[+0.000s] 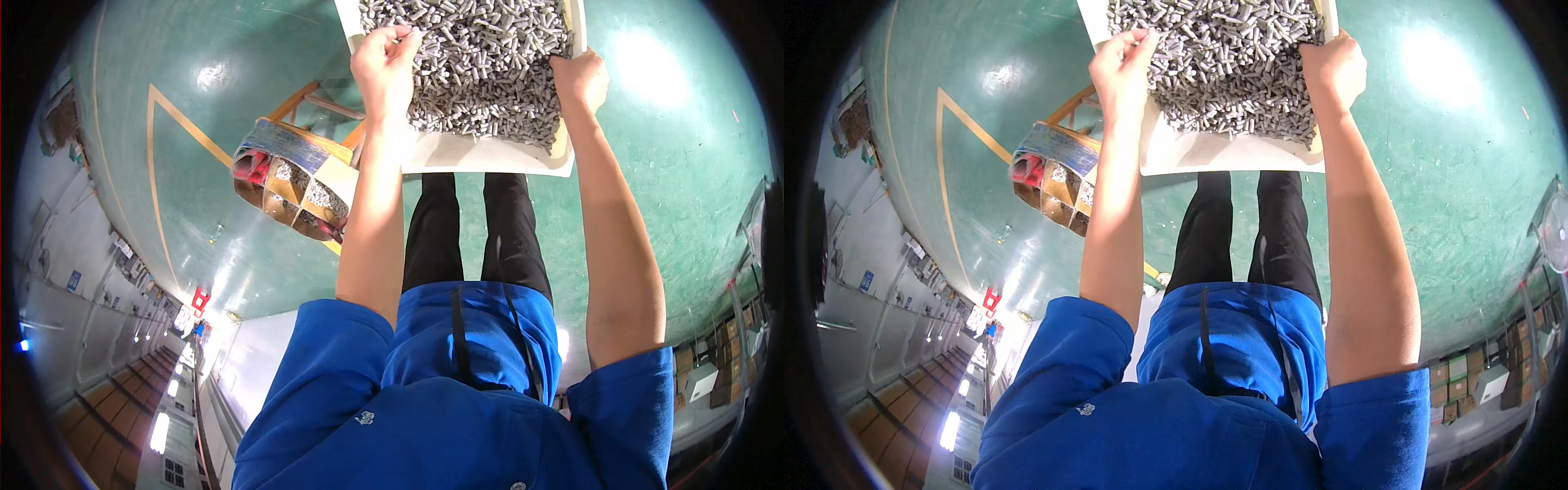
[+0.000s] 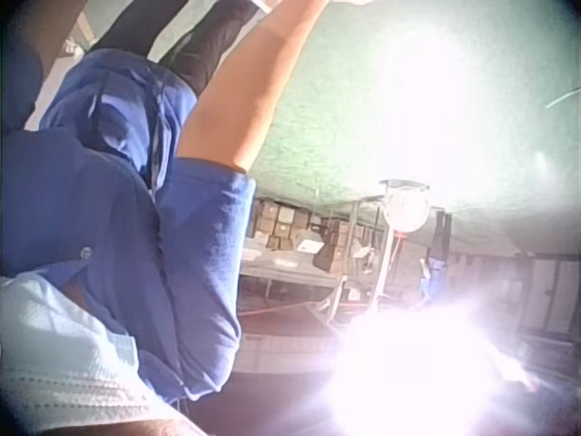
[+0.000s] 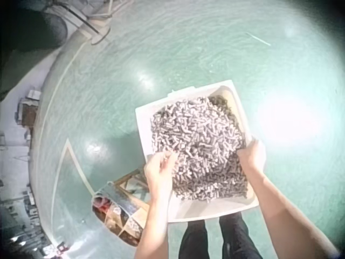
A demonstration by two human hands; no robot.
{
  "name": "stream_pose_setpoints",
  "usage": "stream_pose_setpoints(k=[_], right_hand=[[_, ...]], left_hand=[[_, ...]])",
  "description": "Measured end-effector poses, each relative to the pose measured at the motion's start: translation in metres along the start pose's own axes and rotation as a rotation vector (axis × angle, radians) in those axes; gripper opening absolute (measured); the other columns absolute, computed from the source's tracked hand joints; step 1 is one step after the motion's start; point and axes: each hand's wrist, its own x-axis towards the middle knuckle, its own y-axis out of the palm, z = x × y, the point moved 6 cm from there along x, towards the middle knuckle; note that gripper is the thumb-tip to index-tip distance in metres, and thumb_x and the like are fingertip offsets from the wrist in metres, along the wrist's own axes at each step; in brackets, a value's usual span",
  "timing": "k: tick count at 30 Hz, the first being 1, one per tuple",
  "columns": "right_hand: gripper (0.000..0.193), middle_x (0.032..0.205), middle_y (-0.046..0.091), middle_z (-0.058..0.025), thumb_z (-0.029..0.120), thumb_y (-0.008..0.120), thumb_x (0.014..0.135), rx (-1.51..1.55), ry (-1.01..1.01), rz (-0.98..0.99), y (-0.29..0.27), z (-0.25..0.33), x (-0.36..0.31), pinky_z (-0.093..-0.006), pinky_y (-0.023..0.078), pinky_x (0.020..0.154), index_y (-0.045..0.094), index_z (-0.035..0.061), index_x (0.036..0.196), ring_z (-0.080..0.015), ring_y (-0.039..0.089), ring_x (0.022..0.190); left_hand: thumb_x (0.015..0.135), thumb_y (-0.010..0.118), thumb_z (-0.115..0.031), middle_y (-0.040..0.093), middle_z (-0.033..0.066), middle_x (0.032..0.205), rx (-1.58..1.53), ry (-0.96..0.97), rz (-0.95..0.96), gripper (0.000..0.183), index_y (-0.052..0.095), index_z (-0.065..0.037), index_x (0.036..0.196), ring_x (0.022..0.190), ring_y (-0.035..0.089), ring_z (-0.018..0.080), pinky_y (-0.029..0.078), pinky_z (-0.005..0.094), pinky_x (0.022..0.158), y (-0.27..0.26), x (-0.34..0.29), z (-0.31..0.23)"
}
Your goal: The person sorts through small metal parts in a tray by hand.
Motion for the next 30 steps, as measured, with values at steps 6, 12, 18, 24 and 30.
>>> stream_pose_setpoints(k=[6, 12, 18, 24, 30], right_hand=[[0.03, 0.085, 0.063, -0.0134, 0.02, 0.066, 0.062, -0.028, -0.005, -0.041, -0.005, 0.002, -0.006, -0.0369, 0.047, 0.076, 0.062, 0.0075, 0.089, -0.0289, 0.06, 0.085], [0.03, 0.082, 0.064, -0.0144, 0.023, 0.067, 0.063, -0.039, 0.017, 0.001, 0.004, 0.002, -0.005, -0.0348, 0.049, 0.073, 0.062, 0.006, 0.087, -0.0279, 0.062, 0.078], [0.03, 0.08, 0.064, -0.0138, 0.022, 0.067, 0.063, -0.014, 0.023, -0.015, 0.008, 0.002, -0.007, -0.0345, 0.049, 0.073, 0.062, 0.0063, 0.088, -0.0282, 0.062, 0.077], [0.029, 0.08, 0.064, -0.0143, 0.021, 0.066, 0.062, -0.047, -0.003, -0.025, 0.006, 0.01, -0.004, -0.0353, 0.049, 0.073, 0.062, 0.0067, 0.087, -0.0285, 0.062, 0.077], [0.038, 0.086, 0.063, -0.0172, 0.023, 0.065, 0.059, -0.008, -0.007, 0.01, 0.005, 0.007, -0.001, -0.0362, 0.047, 0.076, 0.061, 0.001, 0.09, -0.0298, 0.061, 0.083]], left_hand=[[0.079, 0.047, -0.017, 0.048, 0.0064, 0.078, -1.278, -0.502, 0.399, 0.016, 0.051, -0.003, 0.085, 0.071, 0.046, 0.0153, 0.037, 0.0268, 0.056, -0.003, -0.021, 0.018], [0.082, 0.054, -0.015, 0.049, 0.0026, 0.067, -0.561, -0.366, 0.154, 0.02, 0.056, 0.002, 0.092, 0.058, 0.042, 0.0103, 0.034, 0.0195, 0.051, -0.015, 0.006, 0.021], [0.068, 0.071, -0.007, 0.038, -0.0076, 0.049, 0.248, 0.102, -0.139, 0.015, 0.066, -0.001, 0.081, 0.046, 0.031, 0.0022, 0.025, 0.0206, 0.041, -0.012, 0.012, 0.011], [0.072, 0.068, -0.006, 0.051, -0.0018, 0.057, 0.06, 0.096, -0.149, 0.015, 0.065, 0.003, 0.084, 0.053, 0.041, 0.0017, 0.032, 0.0178, 0.047, -0.012, 0.019, 0.011], [0.08, 0.043, -0.015, 0.042, 0.0015, 0.063, -0.89, -0.498, 0.145, 0.011, 0.045, -0.005, 0.079, 0.052, 0.04, 0.0124, 0.031, 0.0228, 0.044, -0.002, 0.01, 0.023]])
